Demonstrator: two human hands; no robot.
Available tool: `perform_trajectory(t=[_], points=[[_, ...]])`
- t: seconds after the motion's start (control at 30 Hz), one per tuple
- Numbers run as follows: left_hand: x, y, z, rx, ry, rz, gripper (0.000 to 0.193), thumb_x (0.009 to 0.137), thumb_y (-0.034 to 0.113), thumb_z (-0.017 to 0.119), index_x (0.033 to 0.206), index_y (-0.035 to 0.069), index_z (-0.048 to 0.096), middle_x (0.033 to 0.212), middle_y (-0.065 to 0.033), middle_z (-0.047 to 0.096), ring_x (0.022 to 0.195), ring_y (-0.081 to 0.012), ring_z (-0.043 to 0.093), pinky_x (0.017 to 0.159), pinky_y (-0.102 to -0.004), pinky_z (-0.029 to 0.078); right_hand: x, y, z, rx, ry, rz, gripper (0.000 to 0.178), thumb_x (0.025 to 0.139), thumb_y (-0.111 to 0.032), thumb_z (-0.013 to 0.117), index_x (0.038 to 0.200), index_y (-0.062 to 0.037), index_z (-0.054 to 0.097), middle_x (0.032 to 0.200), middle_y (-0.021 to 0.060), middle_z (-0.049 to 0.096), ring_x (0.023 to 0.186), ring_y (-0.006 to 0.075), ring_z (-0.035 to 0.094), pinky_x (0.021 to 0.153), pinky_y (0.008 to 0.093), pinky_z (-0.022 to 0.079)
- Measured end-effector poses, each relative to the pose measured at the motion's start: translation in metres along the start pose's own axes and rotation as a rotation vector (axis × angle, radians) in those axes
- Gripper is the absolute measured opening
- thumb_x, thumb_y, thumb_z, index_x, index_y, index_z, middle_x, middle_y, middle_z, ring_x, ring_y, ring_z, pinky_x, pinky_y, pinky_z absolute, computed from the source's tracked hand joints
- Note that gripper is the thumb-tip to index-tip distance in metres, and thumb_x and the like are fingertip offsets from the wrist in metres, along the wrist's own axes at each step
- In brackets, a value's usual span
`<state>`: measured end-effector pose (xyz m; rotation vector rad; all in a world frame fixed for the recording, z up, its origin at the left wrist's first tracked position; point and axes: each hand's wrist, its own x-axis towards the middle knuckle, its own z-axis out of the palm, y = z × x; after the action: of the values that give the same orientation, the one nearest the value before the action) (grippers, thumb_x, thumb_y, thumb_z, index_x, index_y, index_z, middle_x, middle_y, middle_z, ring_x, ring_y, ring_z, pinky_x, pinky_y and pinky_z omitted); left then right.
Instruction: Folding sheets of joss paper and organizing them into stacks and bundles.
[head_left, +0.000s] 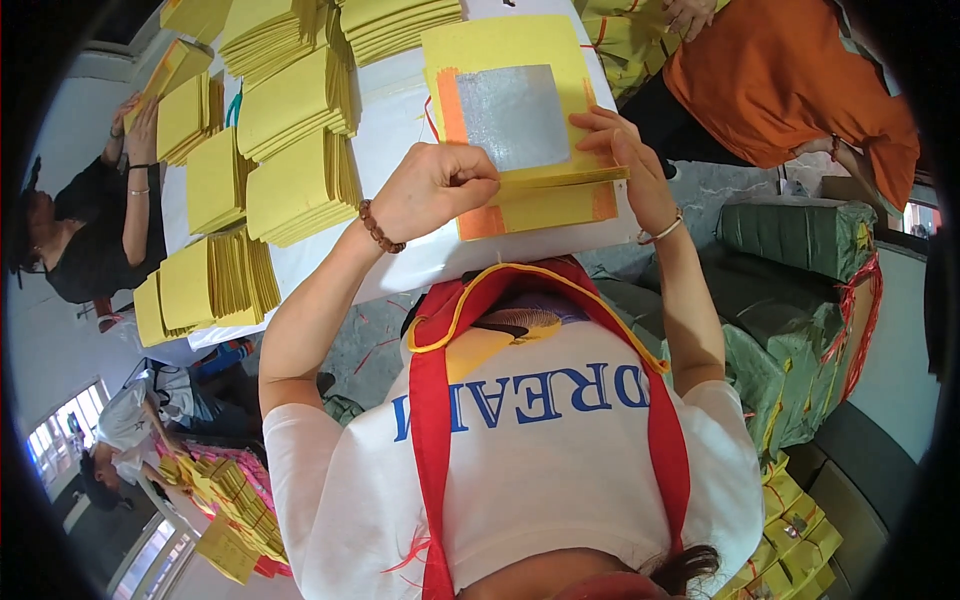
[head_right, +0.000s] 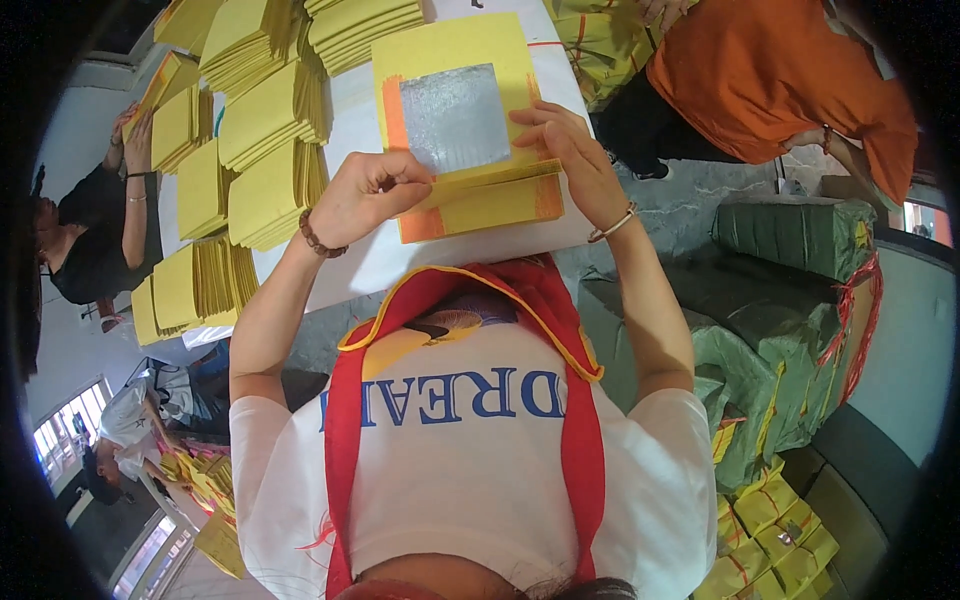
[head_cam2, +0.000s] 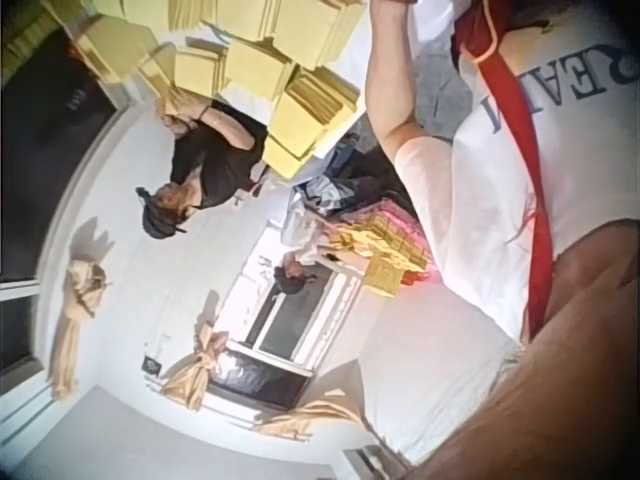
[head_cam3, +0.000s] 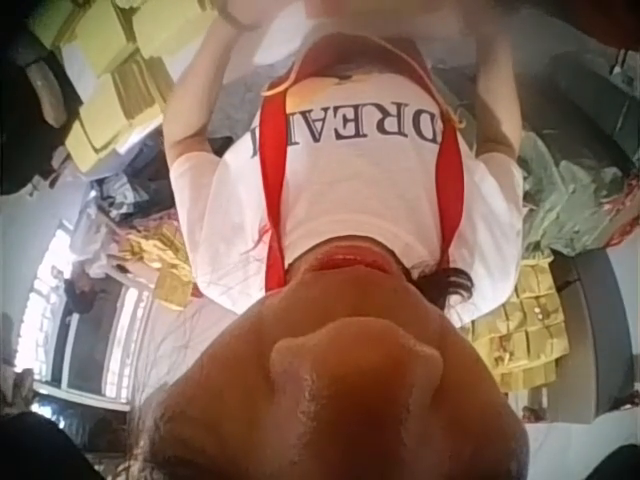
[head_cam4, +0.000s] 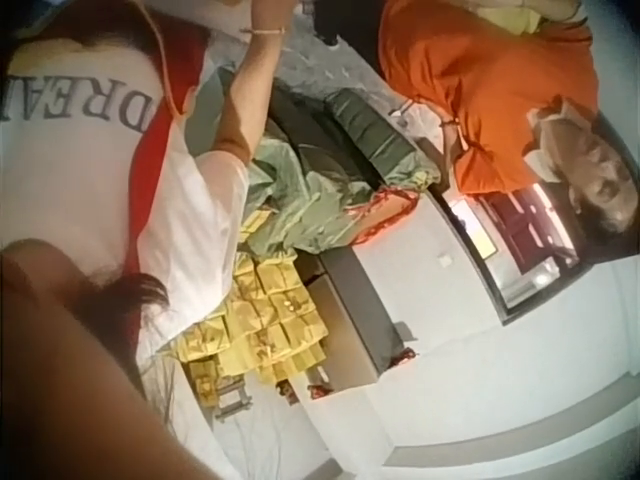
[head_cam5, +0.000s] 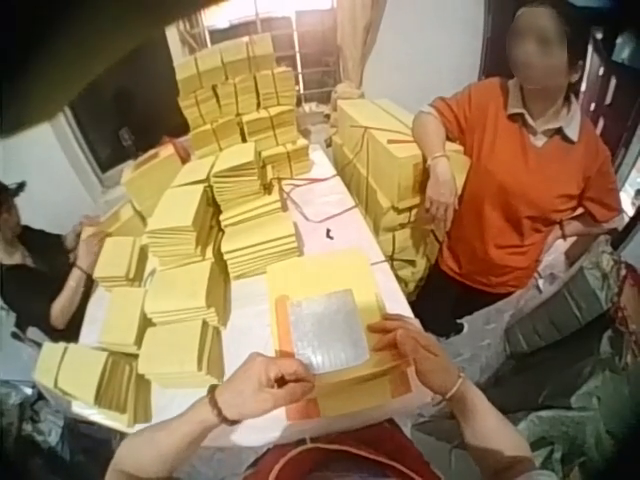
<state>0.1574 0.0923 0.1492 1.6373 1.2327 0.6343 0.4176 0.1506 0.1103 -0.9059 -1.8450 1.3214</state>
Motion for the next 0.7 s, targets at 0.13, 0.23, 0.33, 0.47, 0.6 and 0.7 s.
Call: perform_trajectory(t=[0.13,0.23,0.33,0.47,0.6,0.7], points=[[0.001,-0.007,-0.002,-0.152,-0.009,-0.051,0.014,0.081,0.012,0.058,0.079,-0.001,0.062,0.063,0.0011,0.055,0.058,-0.0040,0.047,0.053,-0.0210,0.039,-0.001,0.004,-0.001,-0.013,-0.035,-0.099,0.038,0.095,-0.031,0.036,0.104,-0.0031,0.060,0.124,0.0068,0.053,0.127,0.0230,0.033,0.102,0.0346,0.030],[0.004,-0.017,-0.003,-0.253,0.004,-0.071,0.014,0.083,0.012,0.058,0.080,-0.001,0.062,0.064,0.0029,0.055,0.059,-0.0031,0.047,0.053,-0.0201,0.038,-0.004,0.003,0.002,-0.019,-0.013,-0.064,0.017,0.087,-0.011,0.050,0.099,-0.0052,0.061,0.122,0.0091,0.055,0.128,0.0250,0.032,0.104,0.0364,0.026],[0.001,-0.013,-0.009,-0.297,-0.028,-0.062,0.015,0.083,0.014,0.059,0.086,-0.001,0.062,0.068,0.0028,0.056,0.063,-0.0030,0.048,0.057,-0.0197,0.039,-0.002,0.005,0.003,-0.220,-0.016,-0.150,0.018,0.080,-0.003,0.057,0.097,-0.0061,0.060,0.120,0.0081,0.057,0.128,0.0254,0.033,0.104,0.0372,0.026],[-0.008,-0.006,-0.017,-0.330,0.016,0.120,0.030,0.081,0.017,0.064,0.107,0.003,0.059,0.091,-0.0037,0.062,0.081,-0.0079,0.055,0.071,-0.0219,0.043,-0.002,0.015,0.002,-0.165,0.011,-0.172,0.018,0.078,-0.003,0.061,0.095,-0.0076,0.060,0.117,0.0049,0.058,0.127,0.0248,0.035,0.103,0.0365,0.028],[-0.016,0.024,-0.008,0.356,0.163,0.537,0.047,0.072,0.010,0.065,0.118,0.007,0.054,0.112,-0.0097,0.055,0.090,-0.0253,0.056,0.078,-0.0304,0.046,-0.002,0.016,0.004,-0.114,0.043,-0.167,0.022,0.076,-0.001,0.062,0.097,-0.0090,0.060,0.115,0.0028,0.059,0.125,0.0247,0.036,0.103,0.0352,0.030],[-0.017,0.026,0.007,0.674,0.025,0.516,0.050,0.066,-0.006,0.060,0.114,0.010,0.059,0.112,-0.0130,0.055,0.089,-0.0259,0.057,0.075,-0.0311,0.047,-0.002,0.013,0.001,-0.199,0.021,-0.179,0.023,0.077,-0.002,0.062,0.098,-0.0092,0.059,0.116,0.0033,0.059,0.126,0.0245,0.036,0.103,0.0359,0.029]])
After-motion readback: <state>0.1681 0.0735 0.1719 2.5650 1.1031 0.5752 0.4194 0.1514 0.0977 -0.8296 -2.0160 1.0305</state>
